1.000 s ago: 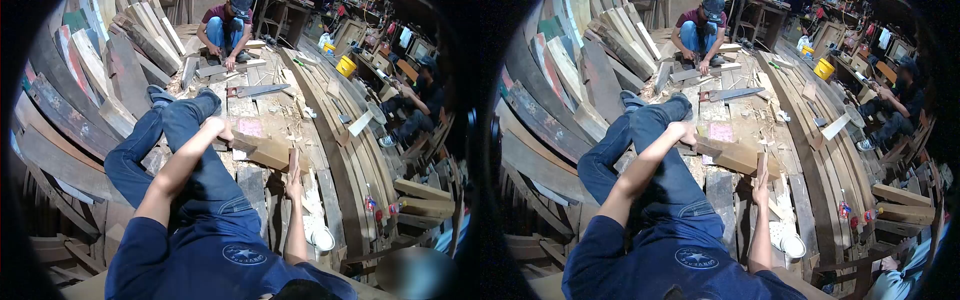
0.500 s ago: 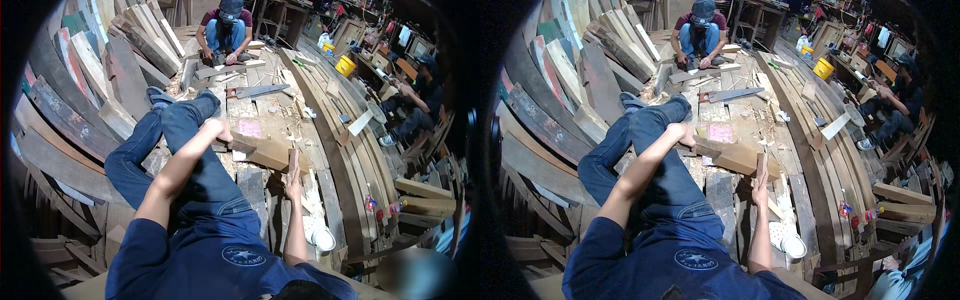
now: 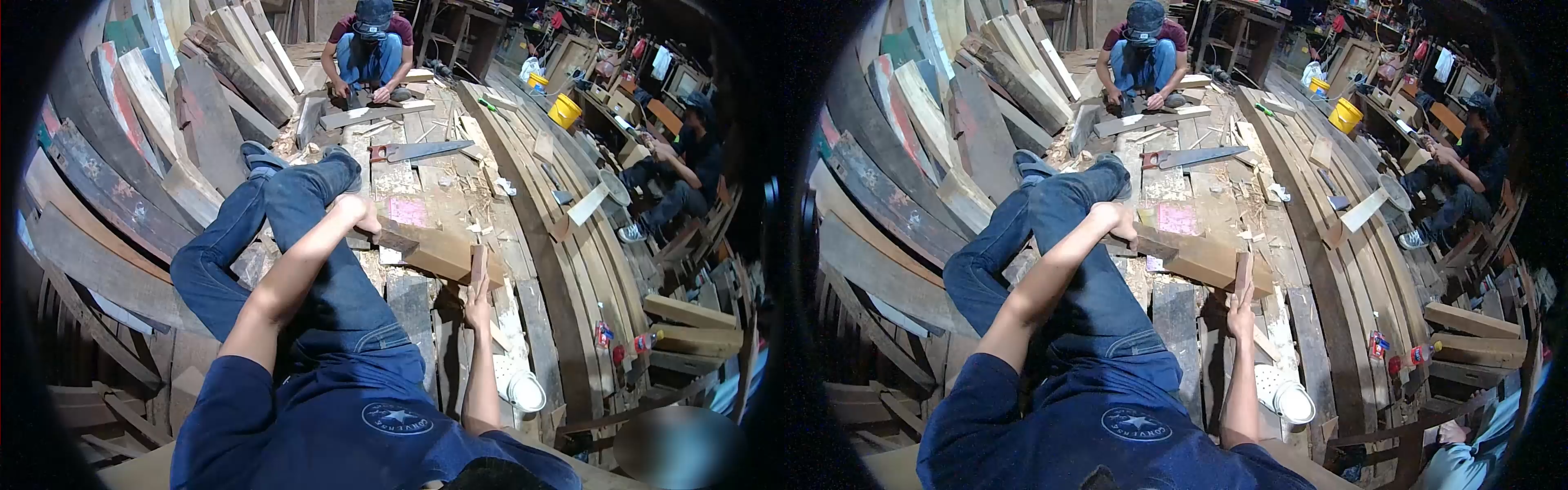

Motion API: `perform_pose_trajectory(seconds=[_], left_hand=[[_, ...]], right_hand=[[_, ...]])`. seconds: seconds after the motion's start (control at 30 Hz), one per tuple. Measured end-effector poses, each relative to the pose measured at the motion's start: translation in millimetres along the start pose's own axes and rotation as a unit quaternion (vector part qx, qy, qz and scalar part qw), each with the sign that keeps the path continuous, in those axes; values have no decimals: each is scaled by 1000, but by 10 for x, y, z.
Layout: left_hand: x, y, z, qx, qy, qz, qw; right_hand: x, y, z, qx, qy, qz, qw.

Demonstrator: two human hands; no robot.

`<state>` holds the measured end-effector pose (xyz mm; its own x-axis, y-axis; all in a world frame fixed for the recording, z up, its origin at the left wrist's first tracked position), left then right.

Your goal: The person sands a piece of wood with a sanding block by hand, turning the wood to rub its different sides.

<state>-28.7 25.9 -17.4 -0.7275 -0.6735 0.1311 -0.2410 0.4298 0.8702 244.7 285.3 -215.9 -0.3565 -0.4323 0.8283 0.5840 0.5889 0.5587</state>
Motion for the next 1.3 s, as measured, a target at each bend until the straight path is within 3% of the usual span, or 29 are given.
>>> perform_pose_trajectory(seconds=[0.33, 0.6, 0.73, 0.87, 1.3], left_hand=[[-3, -22, 23, -22, -23, -6, 999], [35, -130, 231, 41, -12, 11, 999], [35, -152, 266, 35, -30, 5, 999], [28, -95, 149, -14, -10, -11, 1000], [3, -53, 69, 5, 2, 15, 1000]], right_hand=[[74, 28, -50, 7, -20, 4, 1000], [49, 9, -18, 13, -19, -11, 1000], [33, -3, -20, 2, 13, 10, 1000], [11, -9, -14, 14, -21, 2, 1000], [-34, -32, 11, 6, -19, -7, 1000]])
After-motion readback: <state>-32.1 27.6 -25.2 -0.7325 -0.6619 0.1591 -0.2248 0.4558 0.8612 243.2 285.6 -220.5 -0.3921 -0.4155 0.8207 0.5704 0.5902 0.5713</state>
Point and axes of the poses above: each hand's wrist, its own z-axis towards the middle knuckle, its own y-axis out of the back of the hand, x = y × z, the point moved 5 cm from there along z, towards the middle knuckle, and after that the axes turned 11 degrees about z, right-handed, at the moved point
